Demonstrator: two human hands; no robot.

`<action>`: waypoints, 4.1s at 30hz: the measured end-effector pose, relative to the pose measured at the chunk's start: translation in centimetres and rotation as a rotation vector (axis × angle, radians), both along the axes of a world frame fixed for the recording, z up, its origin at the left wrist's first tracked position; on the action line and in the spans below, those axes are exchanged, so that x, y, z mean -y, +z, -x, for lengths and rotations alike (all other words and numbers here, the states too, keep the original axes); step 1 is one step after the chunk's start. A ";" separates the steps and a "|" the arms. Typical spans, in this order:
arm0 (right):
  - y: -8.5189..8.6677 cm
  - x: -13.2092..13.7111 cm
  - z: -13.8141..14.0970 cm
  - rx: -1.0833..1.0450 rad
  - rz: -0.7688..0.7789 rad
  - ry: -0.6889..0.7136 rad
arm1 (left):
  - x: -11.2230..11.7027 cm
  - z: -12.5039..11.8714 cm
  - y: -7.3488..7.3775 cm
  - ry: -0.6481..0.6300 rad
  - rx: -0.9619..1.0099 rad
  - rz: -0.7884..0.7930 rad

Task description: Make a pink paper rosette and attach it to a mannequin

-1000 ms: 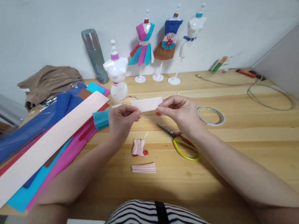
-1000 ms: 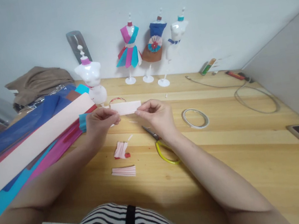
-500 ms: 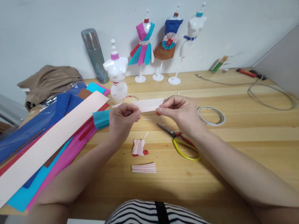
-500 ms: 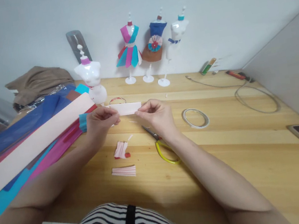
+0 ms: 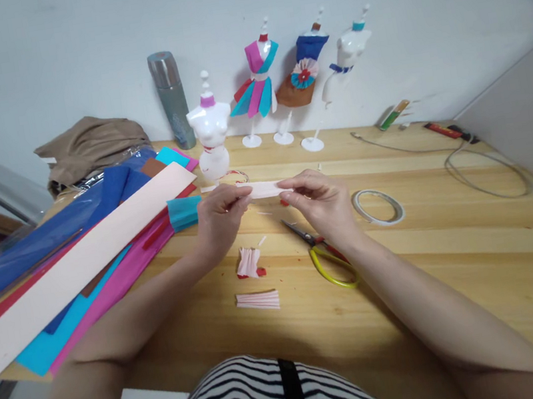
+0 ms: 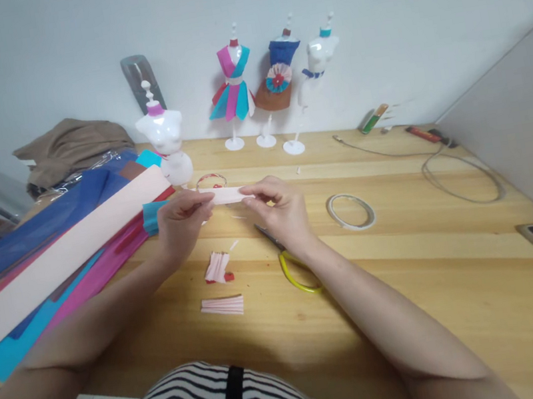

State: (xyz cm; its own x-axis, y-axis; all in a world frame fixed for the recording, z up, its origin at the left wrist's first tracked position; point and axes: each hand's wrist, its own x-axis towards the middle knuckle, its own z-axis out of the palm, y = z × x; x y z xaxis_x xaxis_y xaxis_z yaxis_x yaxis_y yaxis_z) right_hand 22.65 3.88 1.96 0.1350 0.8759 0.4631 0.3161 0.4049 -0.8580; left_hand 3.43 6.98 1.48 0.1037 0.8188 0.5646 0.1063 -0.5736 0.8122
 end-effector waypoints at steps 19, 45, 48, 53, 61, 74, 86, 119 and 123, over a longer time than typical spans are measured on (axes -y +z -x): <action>0.2 0.0 0.4 -0.207 0.180 -0.010 | 0.3 -0.9 0.8 -0.015 0.271 0.476; 0.5 0.0 0.6 -0.229 0.160 0.037 | 0.6 -0.7 1.0 -0.028 0.209 0.366; 0.2 0.0 0.7 -0.188 0.142 0.020 | 0.6 -0.6 1.0 -0.011 0.176 0.317; -0.4 0.2 0.7 -0.114 0.104 -0.024 | 0.2 -0.3 0.1 0.041 0.032 0.201; -0.1 0.6 0.8 0.048 0.005 -0.050 | 0.0 0.0 -0.5 0.080 -0.187 -0.072; -0.3 0.7 1.1 0.189 -0.034 -0.130 | 0.2 -0.2 -0.4 0.156 -0.222 -0.239; -0.2 0.2 0.6 0.164 0.025 -0.081 | -0.1 0.1 -0.5 0.117 -0.243 -0.157; 0.1 1.4 1.4 -0.413 0.606 0.488 | 2.7 2.4 2.3 -0.433 0.407 1.213; -0.6 1.7 2.8 -0.338 0.513 0.380 | 3.6 2.7 2.6 -0.386 0.533 1.255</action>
State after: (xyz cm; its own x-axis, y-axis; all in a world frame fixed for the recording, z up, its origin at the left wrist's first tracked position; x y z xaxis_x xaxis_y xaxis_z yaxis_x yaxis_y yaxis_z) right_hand 19.89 2.21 1.33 -0.1589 0.9868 -0.0321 -0.0827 -0.0457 -0.9955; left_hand 0.70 3.35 4.03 0.4418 0.7680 -0.4637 -0.3655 0.6261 0.6888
